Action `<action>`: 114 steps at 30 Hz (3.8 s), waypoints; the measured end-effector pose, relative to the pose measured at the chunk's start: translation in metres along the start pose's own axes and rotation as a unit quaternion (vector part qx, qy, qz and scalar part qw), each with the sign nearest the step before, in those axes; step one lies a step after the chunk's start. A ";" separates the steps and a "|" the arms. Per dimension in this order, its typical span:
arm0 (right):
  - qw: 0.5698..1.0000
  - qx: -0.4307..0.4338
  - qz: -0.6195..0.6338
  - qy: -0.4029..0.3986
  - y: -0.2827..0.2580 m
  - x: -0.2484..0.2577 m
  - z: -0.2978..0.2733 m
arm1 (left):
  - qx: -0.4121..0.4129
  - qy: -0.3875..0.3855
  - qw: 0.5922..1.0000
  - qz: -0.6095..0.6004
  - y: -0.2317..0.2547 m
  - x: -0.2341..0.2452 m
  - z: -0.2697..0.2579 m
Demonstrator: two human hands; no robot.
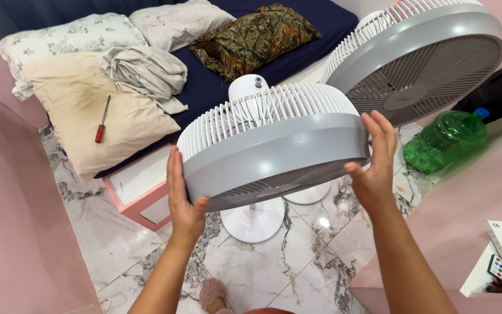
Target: The person disassembles a standing electric fan by removing the front grille, unscrewing the central hub nut, and detaching the fan blades. The components are placed on a nearby bed and floor.
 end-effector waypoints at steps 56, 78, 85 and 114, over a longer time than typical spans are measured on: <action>0.981 0.000 -0.066 -0.183 -0.026 -0.027 0.039 | 0.540 0.105 0.788 -0.276 -0.132 -0.025 -0.057; 0.983 -0.058 0.155 -0.077 0.006 -0.008 0.036 | 0.000 -0.064 0.966 0.251 0.120 -0.037 0.041; 0.983 -0.091 0.133 -0.093 0.042 -0.006 0.031 | 0.035 -0.076 0.964 0.253 0.104 -0.027 0.044; 0.949 -0.233 0.129 -0.169 0.073 -0.017 0.022 | 0.532 0.078 0.829 -0.153 -0.081 -0.005 -0.046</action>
Point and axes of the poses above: each hand's wrist, its own z-axis towards the middle knuckle, its own x-axis out of the back of the hand, y = z × x, the point moved 8 cm from there along z, towards the middle knuckle, and after that the axes turned 3 degrees about z, right-handed, at the moved point
